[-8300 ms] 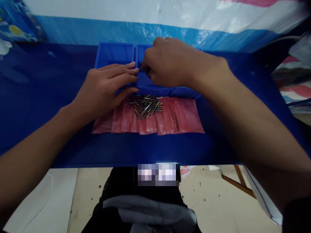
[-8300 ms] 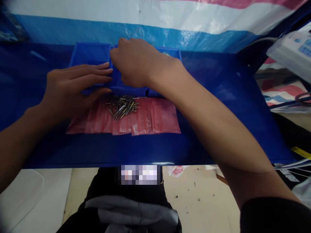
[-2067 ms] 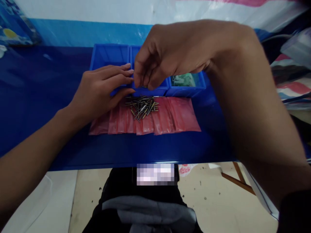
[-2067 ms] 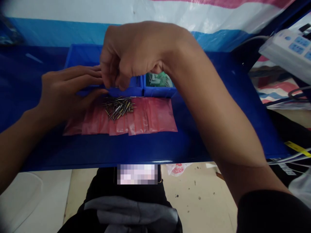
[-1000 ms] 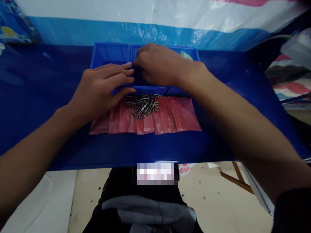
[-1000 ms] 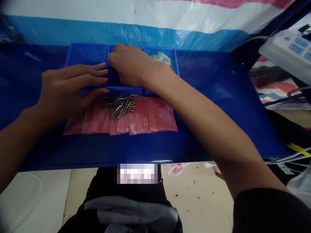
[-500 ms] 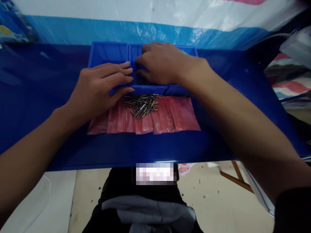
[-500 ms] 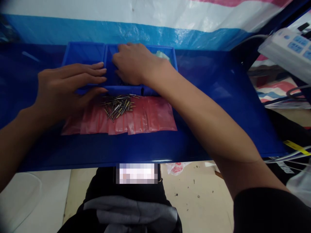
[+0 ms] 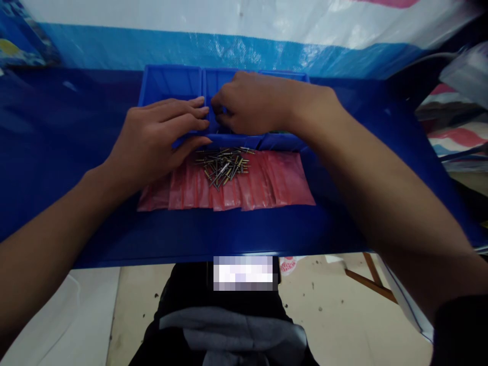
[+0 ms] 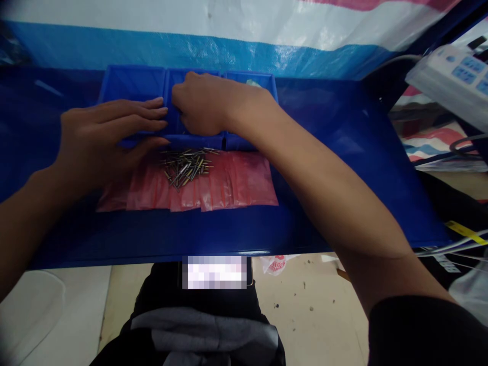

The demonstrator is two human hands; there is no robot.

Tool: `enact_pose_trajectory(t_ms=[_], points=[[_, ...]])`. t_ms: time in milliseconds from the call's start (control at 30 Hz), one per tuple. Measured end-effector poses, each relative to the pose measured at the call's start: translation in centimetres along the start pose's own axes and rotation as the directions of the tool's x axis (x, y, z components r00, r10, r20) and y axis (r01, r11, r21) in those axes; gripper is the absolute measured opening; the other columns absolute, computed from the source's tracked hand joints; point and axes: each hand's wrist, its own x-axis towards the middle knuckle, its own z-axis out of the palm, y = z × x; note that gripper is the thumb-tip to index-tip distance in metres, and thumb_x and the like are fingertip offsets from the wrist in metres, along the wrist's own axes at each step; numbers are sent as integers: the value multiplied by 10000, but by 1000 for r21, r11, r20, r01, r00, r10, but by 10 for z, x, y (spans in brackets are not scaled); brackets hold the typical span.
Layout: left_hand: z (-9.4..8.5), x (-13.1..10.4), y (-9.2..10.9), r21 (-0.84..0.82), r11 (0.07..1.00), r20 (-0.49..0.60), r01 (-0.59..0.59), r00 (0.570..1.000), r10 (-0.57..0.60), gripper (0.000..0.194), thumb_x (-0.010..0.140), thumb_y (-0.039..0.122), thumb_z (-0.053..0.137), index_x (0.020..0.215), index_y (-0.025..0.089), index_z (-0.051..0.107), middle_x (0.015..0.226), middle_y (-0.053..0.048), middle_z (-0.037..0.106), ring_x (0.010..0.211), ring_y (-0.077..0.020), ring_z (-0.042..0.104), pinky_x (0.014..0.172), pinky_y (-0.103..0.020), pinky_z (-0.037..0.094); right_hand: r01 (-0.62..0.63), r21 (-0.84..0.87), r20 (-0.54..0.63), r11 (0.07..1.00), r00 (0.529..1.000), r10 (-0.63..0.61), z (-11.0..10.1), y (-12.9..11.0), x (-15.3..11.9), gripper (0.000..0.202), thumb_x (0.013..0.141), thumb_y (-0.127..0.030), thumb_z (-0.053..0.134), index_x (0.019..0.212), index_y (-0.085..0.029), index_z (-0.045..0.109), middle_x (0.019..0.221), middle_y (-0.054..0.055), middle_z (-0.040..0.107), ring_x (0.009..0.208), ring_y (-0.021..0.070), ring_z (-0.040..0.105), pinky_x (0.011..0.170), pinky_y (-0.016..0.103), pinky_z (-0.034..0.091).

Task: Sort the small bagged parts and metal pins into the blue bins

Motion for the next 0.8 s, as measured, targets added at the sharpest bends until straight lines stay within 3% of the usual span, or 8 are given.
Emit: enact_pose_trajectory(t_ms=[100,200,267,367,500,600,800], points=[[0,0,0,9,1000,-4,-6,1000,6,245,1105,376,637,1227,176,707,1332,-13,779,1332,-242,738,1101,-448,687,-5,-2,-6,1000,1000,5,-5,-4,-3,478,985,-356,369,1068,-128,780,1135,112,822,1029,170,771,924,209,544],[0,0,1,13,1000,-6,-16,1000,16,219,1086,347,678,1209,169,708,1316,-31,786,1323,-246,744,1083,-428,695,-107,-31,-54,994,993,105,-11,-9,-6,501,1012,-260,357,1285,-59,726,1438,226,705,1309,319,718,1104,381,543],[0,1,1,6,1000,-11,-5,1000,5,208,1086,331,677,1218,173,709,1319,-36,787,1335,-237,737,1104,-410,684,-108,-35,-16,994,994,107,-12,-11,-7,474,1009,-213,393,1297,-21,716,1498,290,650,1363,384,691,1128,465,542],[0,1,1,-5,1000,-10,7,1000,-8,209,1084,325,679,1226,175,712,1338,-33,782,1354,-225,726,1143,-389,664,-32,-5,63,999,997,33,-10,-11,-5,417,1009,-199,421,1200,-31,752,1404,257,722,1280,322,741,1078,381,569],[0,0,0,-3,1000,-14,-11,1000,11,222,1092,329,663,1234,164,702,1346,-30,775,1360,-229,721,1138,-407,664,-1,3,69,1000,998,0,-3,-8,1,459,1018,-284,371,1170,-66,745,1248,140,803,1161,182,739,1018,220,516],[0,-1,-1,12,1000,-11,-23,1000,24,238,1098,345,656,1246,162,690,1356,-12,767,1364,-226,716,1129,-415,662,20,16,71,1000,997,-22,2,-6,6,479,1001,-330,346,1127,-116,756,1239,137,808,1079,182,737,987,242,521],[1,-2,-4,20,999,-3,-34,999,34,264,1085,364,683,1255,162,689,1357,-9,763,1358,-234,719,1122,-429,661,31,135,87,990,995,-43,0,-9,9,475,978,-356,387,1142,-107,757,1269,120,803,1059,198,748,919,273,518]])
